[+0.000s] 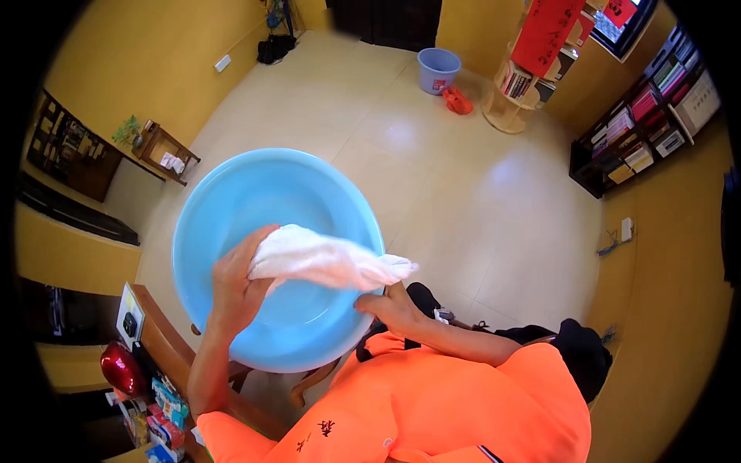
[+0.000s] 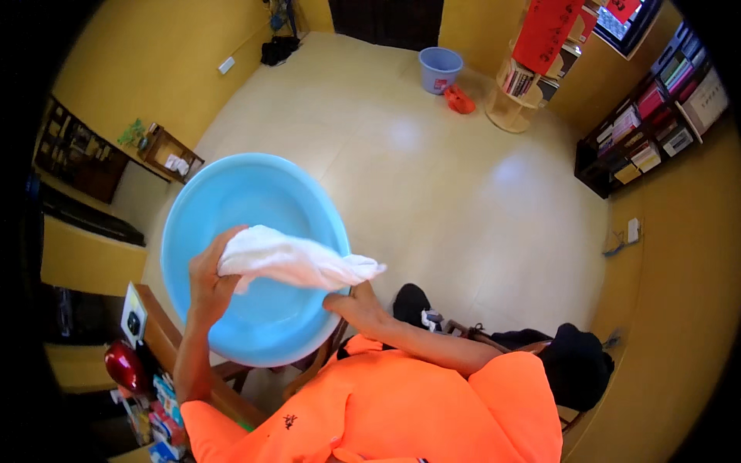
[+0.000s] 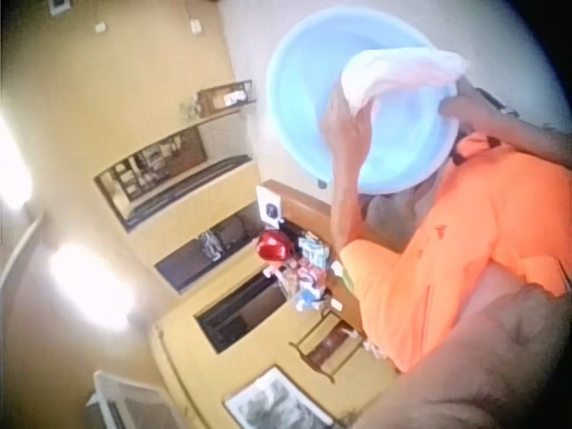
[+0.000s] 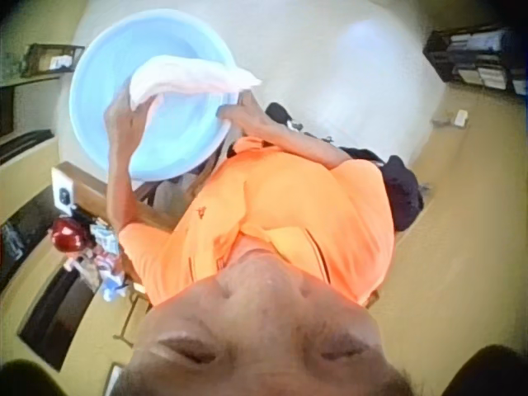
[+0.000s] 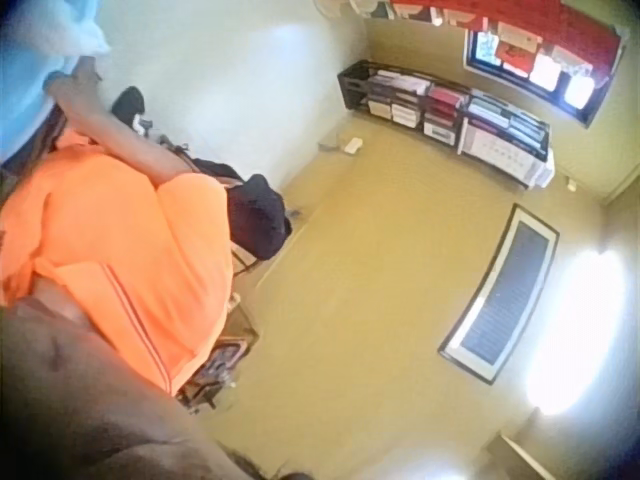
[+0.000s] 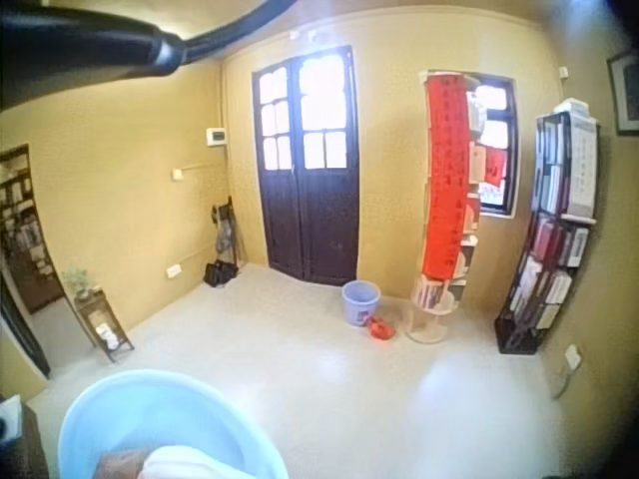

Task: The person cleans a wooden dining table using a blue cloth. They wipe the table surface, move a green basin, and clean around various items including a tea set, cups, and a kettle. The person also wipes a chair and handles several small bowls and cups on a tray.

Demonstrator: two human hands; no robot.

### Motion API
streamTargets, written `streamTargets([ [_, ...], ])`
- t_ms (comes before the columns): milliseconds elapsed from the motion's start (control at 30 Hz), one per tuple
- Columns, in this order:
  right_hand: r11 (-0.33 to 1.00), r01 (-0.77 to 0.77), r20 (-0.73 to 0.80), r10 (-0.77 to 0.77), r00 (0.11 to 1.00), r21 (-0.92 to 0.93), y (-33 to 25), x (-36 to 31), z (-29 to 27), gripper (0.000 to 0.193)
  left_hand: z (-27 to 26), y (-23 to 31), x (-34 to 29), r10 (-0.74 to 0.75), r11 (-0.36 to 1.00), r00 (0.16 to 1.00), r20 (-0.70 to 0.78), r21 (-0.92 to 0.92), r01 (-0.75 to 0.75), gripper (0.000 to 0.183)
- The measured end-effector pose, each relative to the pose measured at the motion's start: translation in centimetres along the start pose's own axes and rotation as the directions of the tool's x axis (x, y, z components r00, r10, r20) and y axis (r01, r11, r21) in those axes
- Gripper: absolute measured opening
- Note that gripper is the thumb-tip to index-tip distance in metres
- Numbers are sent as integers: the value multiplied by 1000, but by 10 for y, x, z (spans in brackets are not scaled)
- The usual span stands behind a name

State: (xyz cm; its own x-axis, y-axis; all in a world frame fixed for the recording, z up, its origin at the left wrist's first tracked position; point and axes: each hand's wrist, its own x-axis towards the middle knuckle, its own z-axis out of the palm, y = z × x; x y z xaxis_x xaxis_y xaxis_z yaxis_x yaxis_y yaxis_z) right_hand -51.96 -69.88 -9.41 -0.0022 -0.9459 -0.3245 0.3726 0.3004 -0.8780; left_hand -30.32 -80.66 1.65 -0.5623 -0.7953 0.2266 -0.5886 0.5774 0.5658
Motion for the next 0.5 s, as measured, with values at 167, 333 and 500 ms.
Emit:
streamTargets([
  [167,993,-42,63,35,997,106,-6,39,-52,43,24,-2,46,-65,925,989,-136,-379,8,41],
  [333,996,-36,40,33,999,77,-51,86,-122,48,64,-4,134,-79,929,985,-150,-370,18,46],
  [500,994,-58,29,55,998,98,-106,132,-204,57,121,10,239,-65,997,997,31,-48,66,53],
])
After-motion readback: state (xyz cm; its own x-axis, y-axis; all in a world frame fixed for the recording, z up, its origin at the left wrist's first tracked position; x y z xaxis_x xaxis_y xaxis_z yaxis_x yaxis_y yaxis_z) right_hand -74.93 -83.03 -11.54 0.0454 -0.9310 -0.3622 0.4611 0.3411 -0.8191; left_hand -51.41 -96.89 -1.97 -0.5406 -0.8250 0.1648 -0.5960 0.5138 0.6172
